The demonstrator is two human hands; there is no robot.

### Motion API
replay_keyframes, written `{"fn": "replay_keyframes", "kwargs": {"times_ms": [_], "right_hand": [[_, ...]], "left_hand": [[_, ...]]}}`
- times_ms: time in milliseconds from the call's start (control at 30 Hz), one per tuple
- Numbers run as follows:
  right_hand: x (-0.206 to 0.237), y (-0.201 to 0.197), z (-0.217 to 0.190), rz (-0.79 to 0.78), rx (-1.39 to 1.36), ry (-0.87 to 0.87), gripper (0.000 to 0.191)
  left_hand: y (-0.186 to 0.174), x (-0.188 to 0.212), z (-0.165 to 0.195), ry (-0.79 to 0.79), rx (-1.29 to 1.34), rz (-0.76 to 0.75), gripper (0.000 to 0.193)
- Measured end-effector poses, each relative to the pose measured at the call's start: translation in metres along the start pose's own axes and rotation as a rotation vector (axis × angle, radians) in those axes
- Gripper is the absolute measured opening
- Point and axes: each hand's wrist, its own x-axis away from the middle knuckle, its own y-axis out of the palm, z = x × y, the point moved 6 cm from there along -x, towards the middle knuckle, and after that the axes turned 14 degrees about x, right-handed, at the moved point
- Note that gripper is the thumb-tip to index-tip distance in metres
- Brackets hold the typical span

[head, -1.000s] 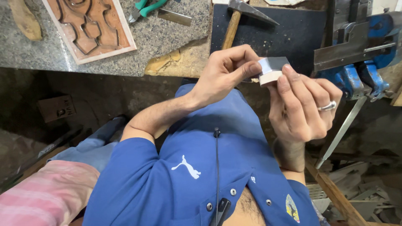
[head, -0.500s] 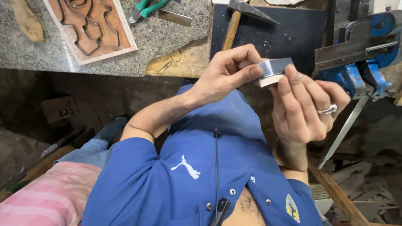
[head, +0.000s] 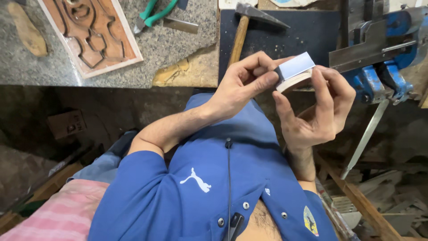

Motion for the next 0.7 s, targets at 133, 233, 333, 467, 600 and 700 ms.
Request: {"fn": "replay_keyframes", "kwargs": {"times_ms": [133, 233, 333, 467, 600, 700], "right_hand": [[-0.008, -0.002, -0.002, -0.011, -0.019, -0.024, 0.057], [-0.013, -0.001, -0.006, -0.056, -0.051, -0.024, 0.056], [-0.015, -0.001, -0.014, -0.065, 0.057, -0.095, 0.058], [-0.016, -0.004, -0.018, -0.029, 0.038, -0.13, 0.063], [-0.016, -0.007, -0.015, -0.037, -0.013, -0.128, 0.067], [-0.015, -0.01, -0.013, -0.035, -0.047, -0.137, 0.07]], "left_hand": [[-0.001, -0.002, 0.003, -0.066, -0.139, -0.014, 0.026], [-0.002, -0.002, 0.005, -0.06, -0.107, -0.015, 0.025], [-0.001, -0.001, 0.003, -0.042, -0.06, -0.031, 0.022], [0.0, 0.003, -0.001, -0.014, -0.128, -0.015, 0.018], [0.003, 0.006, 0.0, -0.022, -0.115, -0.054, 0.021], [0.001, 0.006, 0.0, -0.05, -0.112, -0.054, 0.021]]}}
